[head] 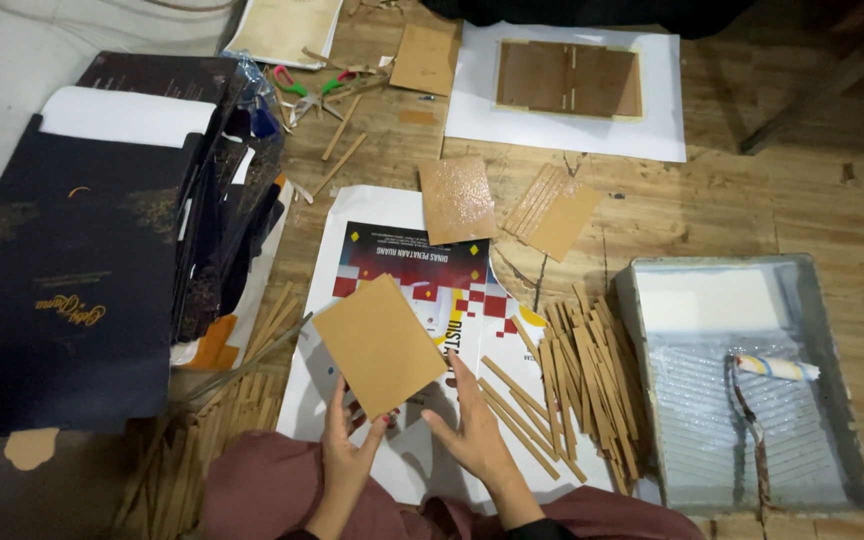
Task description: The person sits on the floor and uses a paint roller to apply a white adhesive to small square cardboard pieces. They repeatedly dip the roller into a tray, coat each piece, and set it aside. The person also handles thin wooden sticks, arranging them on the floor.
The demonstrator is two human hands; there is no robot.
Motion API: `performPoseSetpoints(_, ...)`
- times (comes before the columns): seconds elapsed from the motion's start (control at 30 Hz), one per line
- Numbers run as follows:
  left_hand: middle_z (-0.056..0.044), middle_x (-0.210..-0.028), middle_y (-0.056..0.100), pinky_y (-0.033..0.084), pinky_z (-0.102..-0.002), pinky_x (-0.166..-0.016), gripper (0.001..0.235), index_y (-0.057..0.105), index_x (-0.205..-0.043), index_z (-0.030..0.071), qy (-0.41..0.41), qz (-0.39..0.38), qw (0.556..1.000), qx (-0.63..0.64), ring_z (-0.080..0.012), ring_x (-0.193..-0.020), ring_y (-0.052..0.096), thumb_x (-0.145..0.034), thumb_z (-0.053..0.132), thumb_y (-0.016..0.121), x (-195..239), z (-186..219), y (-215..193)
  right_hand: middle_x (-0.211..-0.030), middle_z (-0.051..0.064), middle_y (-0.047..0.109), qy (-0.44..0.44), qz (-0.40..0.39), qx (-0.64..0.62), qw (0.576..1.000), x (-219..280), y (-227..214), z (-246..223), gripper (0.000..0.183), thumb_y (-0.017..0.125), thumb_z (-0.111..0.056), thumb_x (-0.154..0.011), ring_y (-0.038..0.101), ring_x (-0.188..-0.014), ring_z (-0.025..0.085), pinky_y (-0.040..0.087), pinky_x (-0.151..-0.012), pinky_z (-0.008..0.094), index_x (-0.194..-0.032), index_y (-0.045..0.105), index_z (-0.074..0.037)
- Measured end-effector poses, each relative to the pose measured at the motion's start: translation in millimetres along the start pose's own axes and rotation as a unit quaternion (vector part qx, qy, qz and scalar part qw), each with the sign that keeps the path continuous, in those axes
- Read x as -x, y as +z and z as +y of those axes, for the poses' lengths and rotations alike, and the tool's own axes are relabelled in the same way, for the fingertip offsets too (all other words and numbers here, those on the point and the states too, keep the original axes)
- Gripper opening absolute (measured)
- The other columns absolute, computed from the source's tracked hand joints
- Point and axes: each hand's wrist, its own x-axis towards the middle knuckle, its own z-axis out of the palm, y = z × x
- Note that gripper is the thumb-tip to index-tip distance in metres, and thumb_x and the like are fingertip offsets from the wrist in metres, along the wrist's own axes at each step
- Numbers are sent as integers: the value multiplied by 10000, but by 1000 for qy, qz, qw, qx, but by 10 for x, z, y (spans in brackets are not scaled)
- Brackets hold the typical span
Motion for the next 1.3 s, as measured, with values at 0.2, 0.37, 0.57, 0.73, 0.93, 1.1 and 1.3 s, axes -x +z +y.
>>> performPoseSetpoints(0.2, -90, -1335, 409, 461, -323, -894, 744, 258, -1379, 143, 40, 4, 999, 6, -210, -1133, 518, -739, 220, 629, -24, -122, 5, -1444, 103, 248, -43, 9, 35, 998, -18, 17, 58, 735, 467, -489, -813, 257, -1320, 291, 253, -1038, 442, -1383, 171, -131)
performPoseSetpoints(0.37, -97, -1335, 415, 477, -321, -873, 743, 270, -1373, 135, 48, 10, 999, 7, -217, -1113, 531, -733, 214, 638, -36, -180, 14, -1446, 100, 246, -46, 6, 25, 999, -25, 3, 48, 748, 476, -489, -809, 279, -1314, 290, 294, -1017, 442, -1388, 147, -147)
performPoseSetpoints(0.57, -104, -1377, 368, 467, -329, -891, 727, 268, -1364, 94, 70, 12, 997, 12, -227, -1163, 487, -744, 212, 631, -21, -172, 10, -1430, 118, 270, -77, 9, 40, 996, -19, 7, 31, 739, 451, -526, -806, 300, -1302, 298, 344, -971, 456, -1384, 177, -157)
performPoseSetpoints(0.73, -99, -1364, 388, 493, -310, -858, 687, 288, -1352, 69, 77, 12, 996, 51, -220, -1083, 555, -758, 158, 623, 0, -288, 13, -1461, 99, 205, -67, 2, 23, 997, -20, 33, 100, 767, 503, -442, -808, 302, -1306, 278, 350, -972, 401, -1392, 130, -115)
performPoseSetpoints(0.93, -97, -1317, 446, 507, -299, -795, 623, 357, -1331, 77, 70, 27, 997, 27, -229, -1067, 565, -791, 295, 579, 122, -456, 35, -1434, 140, 260, -119, 18, 69, 990, -3, 80, 207, 743, 480, -482, -818, 301, -1300, 318, 319, -994, 455, -1389, 162, -127)
performPoseSetpoints(1.1, -166, -1369, 307, 489, -425, -834, 708, 247, -1396, 79, 100, -4, 994, 34, -324, -1088, 528, -785, 51, 604, 165, -804, 80, -1240, 292, 453, -123, 97, 135, 978, 36, 19, 284, 791, 684, -309, -698, 534, -1041, 418, 451, -849, 475, -1329, 335, 17)
performPoseSetpoints(1.3, -179, -1234, 402, 502, -390, -810, 526, 369, -1327, 28, 56, 23, 994, 93, -257, -951, 560, -835, 44, 554, 169, -737, 41, -1252, 316, 446, 26, 277, 275, 920, 705, -1140, 363, 613, 615, -319, -856, 386, -1178, 461, 304, -976, 512, -1286, 449, 84)
